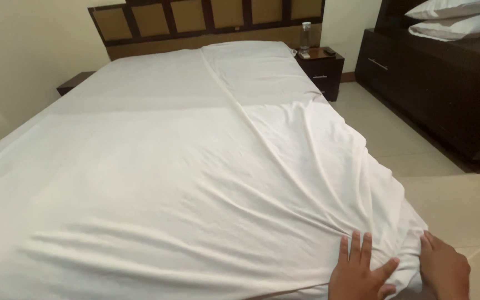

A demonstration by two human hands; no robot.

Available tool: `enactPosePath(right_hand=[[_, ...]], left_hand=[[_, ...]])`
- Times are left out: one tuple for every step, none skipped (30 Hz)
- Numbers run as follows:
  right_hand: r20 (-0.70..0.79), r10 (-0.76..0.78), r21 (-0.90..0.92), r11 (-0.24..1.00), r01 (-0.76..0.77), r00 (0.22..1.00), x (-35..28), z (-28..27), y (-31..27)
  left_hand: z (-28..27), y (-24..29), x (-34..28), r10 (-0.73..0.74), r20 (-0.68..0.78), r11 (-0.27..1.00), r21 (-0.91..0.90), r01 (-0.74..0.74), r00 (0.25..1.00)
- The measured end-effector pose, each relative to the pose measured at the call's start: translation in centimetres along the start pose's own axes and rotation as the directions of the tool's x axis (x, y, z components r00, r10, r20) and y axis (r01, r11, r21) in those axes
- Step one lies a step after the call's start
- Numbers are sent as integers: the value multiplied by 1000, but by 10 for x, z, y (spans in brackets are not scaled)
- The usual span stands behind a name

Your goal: The person smooths and adjusts a white fitted sheet on a bed. They pull the fabric taut, tuck the edges under the mattress, and repeatedly smooth the surface to remove wrinkles.

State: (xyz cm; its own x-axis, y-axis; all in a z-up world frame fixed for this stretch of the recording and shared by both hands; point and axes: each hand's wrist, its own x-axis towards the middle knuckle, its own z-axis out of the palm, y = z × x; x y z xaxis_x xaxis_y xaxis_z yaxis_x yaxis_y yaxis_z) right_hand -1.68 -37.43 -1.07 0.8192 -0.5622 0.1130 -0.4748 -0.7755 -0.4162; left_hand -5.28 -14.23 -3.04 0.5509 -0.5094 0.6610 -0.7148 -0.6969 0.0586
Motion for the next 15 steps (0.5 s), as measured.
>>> enactPosePath(right_hand=[[12, 31, -23, 999, -31, 999, 1, -1, -2], [30, 68, -56, 996, -66, 997, -4, -4, 1], [35, 71, -62, 996, -69, 997, -9, -5, 6], [33, 67, -109, 992, -63, 997, -9, -5, 9], [31, 62, -156, 986, -57, 998, -10, -6, 11], [25, 61, -150, 987, -57, 998, -4, 9, 32], [35, 63, -194, 979, -55, 997, 1, 23, 53], [48, 63, -237, 970, -50, 997, 8, 39, 72], [44, 57, -232, 972, -46, 997, 15, 47, 77], [75, 99, -298, 952, -72, 992, 16, 54, 88], [103, 142, -363, 927, -96, 985, 17, 61, 99], [102, 148, -369, 924, -101, 984, 20, 72, 119], [154, 168, -418, 904, -90, 974, 23, 83, 140], [201, 187, -458, 886, -77, 962, 29, 96, 156], [198, 190, -458, 885, -81, 962, 41, 87, 181]], left_hand=[[2, -2, 0, 26, -5, 1000, -7, -26, 1000], [3, 3, -4, 47, -4, 999, -24, -47, 999], [1, 7, -6, 43, 0, 999, -31, -43, 999], [2, 6, -4, 31, 17, 999, 10, -32, 999], [2, 6, -2, 19, 33, 998, 51, -21, 999], [18, 4, -9, 24, 28, 998, 55, -26, 999], [34, 2, -16, 75, 14, 997, 21, -76, 997], [51, -2, -23, 122, -1, 992, -10, -122, 993], [50, -6, -21, 123, -5, 992, -3, -123, 992], [49, -4, -24, 161, -36, 987, -20, -162, 986], [48, -2, -27, 199, -67, 979, -35, -201, 978], [42, 4, -27, 198, -67, 979, -44, -201, 978], [36, 9, -26, 182, -55, 979, -83, -186, 982], [31, 9, -23, 170, -45, 978, -116, -175, 984], [62, 16, -36, 174, -47, 977, -118, -179, 984]])
